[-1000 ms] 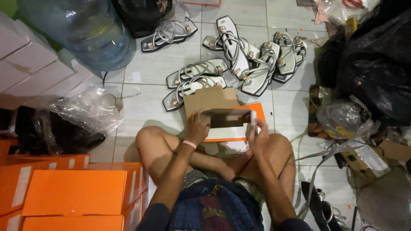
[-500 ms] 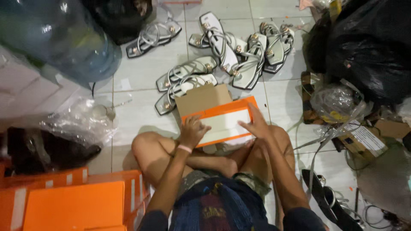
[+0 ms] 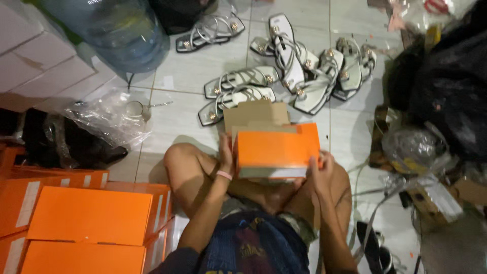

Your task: The person sits on the floor and repeatedly picks up white sandals, places them into orange shoe boxes, and closes the boxes. The person handles the sandals one at a time, arranging them inside the boxes before stacking the closed boxes nearby.

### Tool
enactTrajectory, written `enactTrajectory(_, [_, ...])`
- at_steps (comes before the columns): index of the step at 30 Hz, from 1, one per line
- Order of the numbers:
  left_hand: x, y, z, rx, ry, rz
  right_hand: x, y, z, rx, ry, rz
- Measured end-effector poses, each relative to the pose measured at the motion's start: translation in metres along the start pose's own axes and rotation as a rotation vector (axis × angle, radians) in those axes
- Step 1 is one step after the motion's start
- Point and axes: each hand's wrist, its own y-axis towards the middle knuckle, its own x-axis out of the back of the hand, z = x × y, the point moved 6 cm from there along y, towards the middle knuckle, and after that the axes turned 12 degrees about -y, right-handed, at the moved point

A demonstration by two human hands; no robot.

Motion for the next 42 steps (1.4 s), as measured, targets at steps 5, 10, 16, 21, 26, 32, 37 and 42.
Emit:
enactTrajectory(5, [-0.037, 0.027, -0.015, -0.063, 0.150, 0.297, 0.001, -0.015, 0.016, 0.339, -0.020, 0.172])
enactTrajectory(10, [-0.055, 0.034, -0.016, 0.074, 0.566, -0.032, -0.029, -0.005, -0.014, 0.211, -1.240, 0.412])
enactTrajectory(16, [-0.061, 0.029, -0.027, -0.135, 0.758, 0.006, -0.038, -0.002, 0.094, 0.585, -1.057, 0.794])
enactTrajectory(21, [-0.035, 0.025, 0.010, -0.095, 0.531, 0.149, -0.018, -0.079, 0.255, 1.218, -0.394, 0.839])
enactTrajectory(26, [0.048, 0.044, 0.009, -0.120, 0.292, -0.277, 0.003, -0.093, 0.309, 1.306, -0.238, 0.856])
enactTrajectory(32, [0.109, 0.084, -0.038, -0.167, 0.686, -0.606, -0.012, -0.083, 0.316, 1.259, -0.316, 0.878])
enactTrajectory(37, [0.112, 0.104, -0.053, -0.155, 0.909, -0.794, -0.017, -0.052, 0.311, 1.186, -0.365, 0.838])
enactTrajectory(42, [0.102, 0.097, -0.048, -0.154, 1.395, -0.891, -0.032, -0.051, 0.324, 1.190, -0.295, 0.901])
